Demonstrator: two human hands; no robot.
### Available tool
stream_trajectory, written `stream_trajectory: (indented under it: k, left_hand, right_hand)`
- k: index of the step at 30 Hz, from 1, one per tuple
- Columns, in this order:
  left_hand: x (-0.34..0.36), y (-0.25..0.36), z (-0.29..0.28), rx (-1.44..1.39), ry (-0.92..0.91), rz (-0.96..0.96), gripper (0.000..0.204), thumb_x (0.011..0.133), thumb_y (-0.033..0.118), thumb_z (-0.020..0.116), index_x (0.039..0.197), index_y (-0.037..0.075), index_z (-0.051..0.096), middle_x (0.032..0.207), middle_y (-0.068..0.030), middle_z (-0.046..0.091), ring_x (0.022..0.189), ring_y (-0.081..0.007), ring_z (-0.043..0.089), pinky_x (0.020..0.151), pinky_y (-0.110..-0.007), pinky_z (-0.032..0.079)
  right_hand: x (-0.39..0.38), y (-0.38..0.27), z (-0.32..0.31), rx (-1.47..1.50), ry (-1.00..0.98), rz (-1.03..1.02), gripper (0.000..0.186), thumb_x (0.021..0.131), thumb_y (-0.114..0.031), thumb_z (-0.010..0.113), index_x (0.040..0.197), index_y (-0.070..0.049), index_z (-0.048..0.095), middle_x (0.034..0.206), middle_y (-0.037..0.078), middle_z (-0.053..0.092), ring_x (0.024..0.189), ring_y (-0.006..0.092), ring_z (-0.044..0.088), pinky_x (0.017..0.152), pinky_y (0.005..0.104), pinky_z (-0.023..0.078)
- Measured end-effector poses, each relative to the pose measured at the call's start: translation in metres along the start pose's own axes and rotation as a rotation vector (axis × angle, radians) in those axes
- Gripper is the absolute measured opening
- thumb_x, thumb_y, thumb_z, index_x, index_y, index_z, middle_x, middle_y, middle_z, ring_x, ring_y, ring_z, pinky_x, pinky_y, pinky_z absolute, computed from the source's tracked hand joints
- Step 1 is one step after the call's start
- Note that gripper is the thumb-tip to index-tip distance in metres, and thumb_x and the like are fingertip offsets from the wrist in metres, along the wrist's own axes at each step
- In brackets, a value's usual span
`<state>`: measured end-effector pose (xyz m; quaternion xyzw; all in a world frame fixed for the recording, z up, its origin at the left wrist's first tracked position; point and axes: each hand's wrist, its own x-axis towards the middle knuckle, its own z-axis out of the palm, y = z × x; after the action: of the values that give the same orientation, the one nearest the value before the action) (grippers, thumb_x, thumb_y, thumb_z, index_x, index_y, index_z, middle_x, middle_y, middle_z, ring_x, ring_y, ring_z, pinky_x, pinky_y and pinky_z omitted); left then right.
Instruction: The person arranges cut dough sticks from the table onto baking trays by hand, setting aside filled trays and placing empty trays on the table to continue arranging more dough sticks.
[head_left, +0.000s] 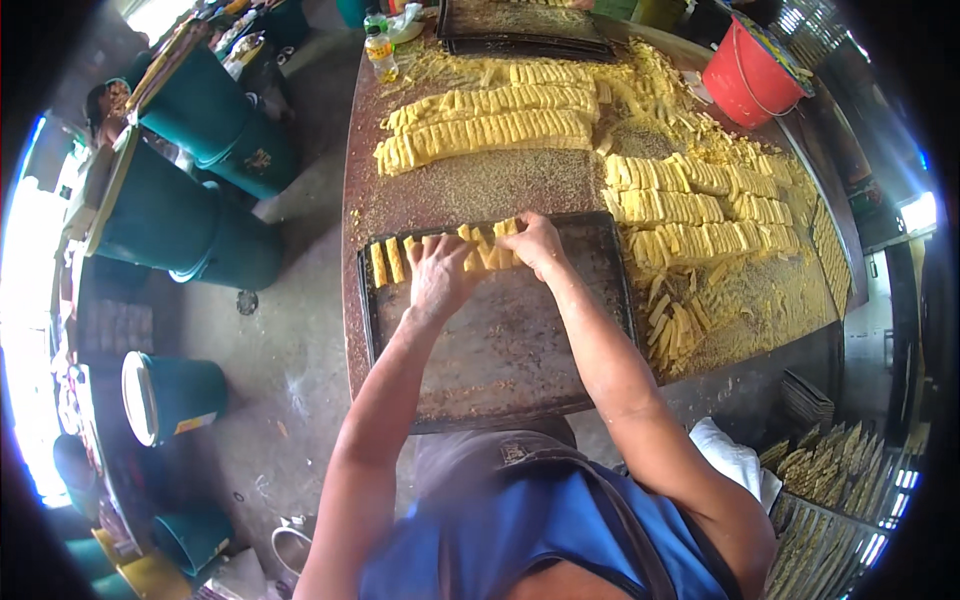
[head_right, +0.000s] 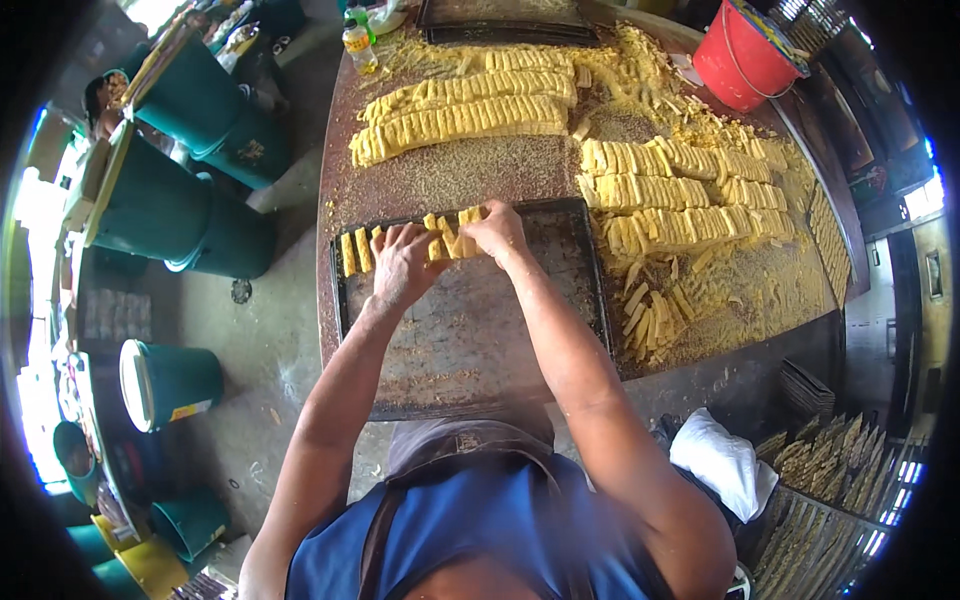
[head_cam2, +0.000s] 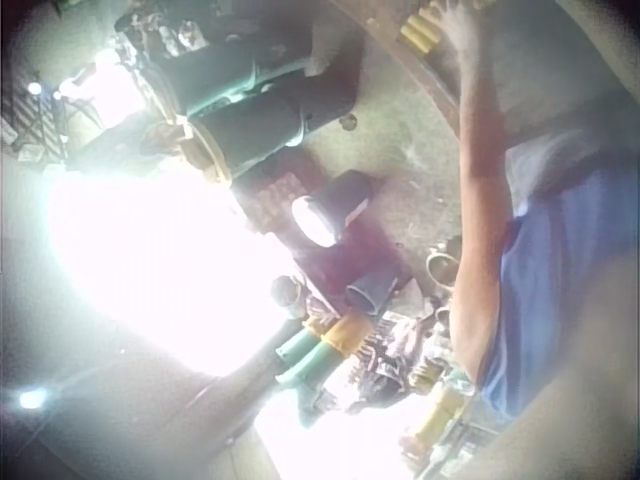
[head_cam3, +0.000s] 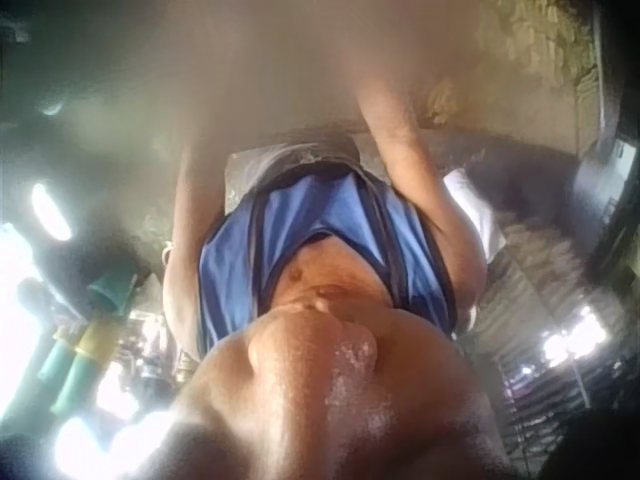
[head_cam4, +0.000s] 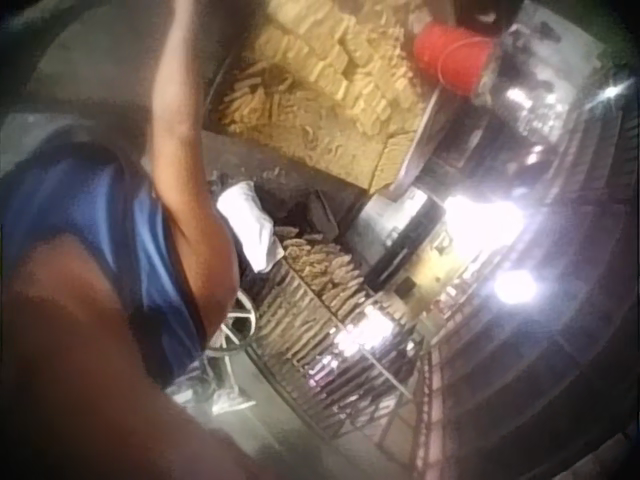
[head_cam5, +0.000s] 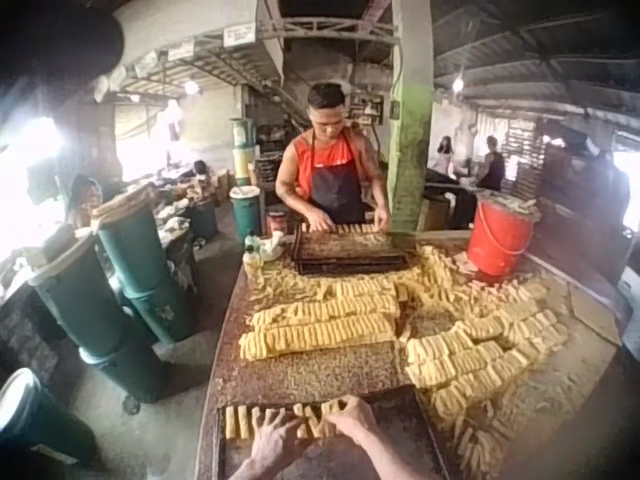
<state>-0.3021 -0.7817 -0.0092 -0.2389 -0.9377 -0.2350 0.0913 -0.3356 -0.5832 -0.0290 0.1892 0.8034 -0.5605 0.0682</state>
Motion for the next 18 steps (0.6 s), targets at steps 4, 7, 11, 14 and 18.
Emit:
stream_trajectory:
  k: [4,7,11,14,18]
  left_hand:
    - [0.005,0.000,0.012,-0.008,0.018,0.069,0.049,0.072,0.034,0.083,0.116,0.015,0.071,0.120,-0.0050,0.063,0.120,-0.0265,0.051,0.103,-0.050,0.032]
    - [0.006,-0.007,0.011,-0.035,-0.031,0.127,0.046,0.073,0.031,0.081,0.115,0.016,0.071,0.124,-0.0052,0.063,0.122,-0.0263,0.051,0.104,-0.050,0.032]
    - [0.014,0.002,0.013,-0.133,0.017,0.166,0.041,0.074,0.028,0.078,0.113,0.017,0.072,0.123,-0.0040,0.064,0.120,-0.0257,0.053,0.103,-0.049,0.033]
    - [0.021,0.002,0.020,-0.132,0.001,0.252,0.037,0.076,0.028,0.077,0.111,0.016,0.073,0.119,-0.0035,0.066,0.116,-0.0250,0.055,0.102,-0.047,0.034]
    - [0.023,0.003,0.023,-0.162,-0.019,0.208,0.031,0.077,0.030,0.076,0.104,0.017,0.075,0.108,-0.0024,0.071,0.109,-0.0243,0.058,0.099,-0.045,0.036]
  right_hand:
    - [-0.008,-0.011,0.002,-0.342,0.110,-0.177,0.049,0.067,-0.024,0.087,0.106,-0.002,0.068,0.098,0.017,0.073,0.091,0.0289,0.071,0.079,0.0382,0.055]
    - [-0.016,-0.017,0.000,-0.389,0.135,-0.192,0.047,0.068,-0.024,0.085,0.106,-0.002,0.069,0.101,0.019,0.073,0.098,0.0328,0.070,0.086,0.0395,0.055]
    - [0.001,0.016,-0.015,-0.204,0.176,-0.131,0.048,0.069,-0.020,0.085,0.110,-0.001,0.068,0.099,0.016,0.073,0.093,0.0275,0.071,0.083,0.0377,0.056]
    - [-0.007,0.010,-0.012,0.104,0.081,0.079,0.049,0.070,-0.014,0.082,0.113,0.002,0.065,0.102,0.014,0.072,0.091,0.0256,0.070,0.080,0.0365,0.056]
    - [-0.011,0.006,-0.018,0.029,0.158,-0.002,0.045,0.073,-0.006,0.078,0.115,0.002,0.064,0.105,0.013,0.070,0.091,0.0205,0.068,0.074,0.0322,0.055]
